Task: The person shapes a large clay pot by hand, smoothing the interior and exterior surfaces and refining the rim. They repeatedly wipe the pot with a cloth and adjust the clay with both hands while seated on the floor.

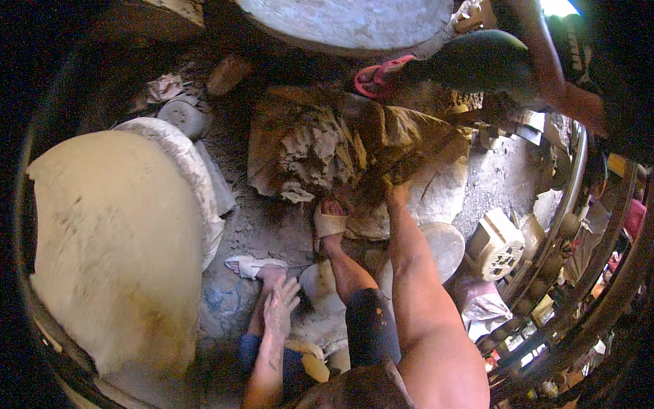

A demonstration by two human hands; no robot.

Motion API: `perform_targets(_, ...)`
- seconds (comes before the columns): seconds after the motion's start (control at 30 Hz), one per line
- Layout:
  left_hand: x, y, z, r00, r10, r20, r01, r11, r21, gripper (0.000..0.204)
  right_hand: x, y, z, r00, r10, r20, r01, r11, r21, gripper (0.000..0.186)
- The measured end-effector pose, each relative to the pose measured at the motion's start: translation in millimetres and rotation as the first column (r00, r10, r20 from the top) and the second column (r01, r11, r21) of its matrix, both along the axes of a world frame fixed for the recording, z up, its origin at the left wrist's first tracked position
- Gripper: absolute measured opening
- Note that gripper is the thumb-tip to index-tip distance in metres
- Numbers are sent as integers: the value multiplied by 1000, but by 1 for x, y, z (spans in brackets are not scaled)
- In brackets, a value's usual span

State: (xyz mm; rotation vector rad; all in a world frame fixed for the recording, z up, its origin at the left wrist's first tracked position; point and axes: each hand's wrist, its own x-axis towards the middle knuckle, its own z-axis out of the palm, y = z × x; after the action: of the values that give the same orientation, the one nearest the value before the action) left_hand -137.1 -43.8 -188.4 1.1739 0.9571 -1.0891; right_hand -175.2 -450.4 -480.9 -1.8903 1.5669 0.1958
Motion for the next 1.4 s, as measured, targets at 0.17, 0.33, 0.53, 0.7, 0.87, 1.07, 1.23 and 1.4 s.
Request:
perform_targets(0.17,-6,4,-15,995,-44,-89,47,998,32,73,-3,2,-32,997,-29,-65,20,990,-139,87)
perform_targets(0.33,4,6,-2,997,-72,-35,74,996,42,75,-9,-18,50,908,-392,150,305,862,405,54)
perform_targets(0.53,16,-13,52,964,-143,223,183,969,-166,81,4,-16,229,670,-724,162,133,332,934,33)
perform_targets(0.7,-7,-73,70,859,-14,512,261,872,-414,83,36,50,415,685,-560,467,-326,338,883,72)
perform_targets(0.87,-2,-117,125,670,83,737,456,737,-498,84,153,109,511,689,-490,534,-630,-40,776,80)
perform_targets(1.07,70,-51,246,544,-327,773,168,945,282,86,218,214,545,619,-72,782,-720,345,602,78)
perform_targets(1.23,77,10,281,544,-108,832,25,993,113,82,232,280,591,763,-146,629,-602,194,775,88)
perform_targets(1.4,104,65,292,514,366,776,-253,929,-271,92,286,360,641,613,-62,788,-784,79,616,74)
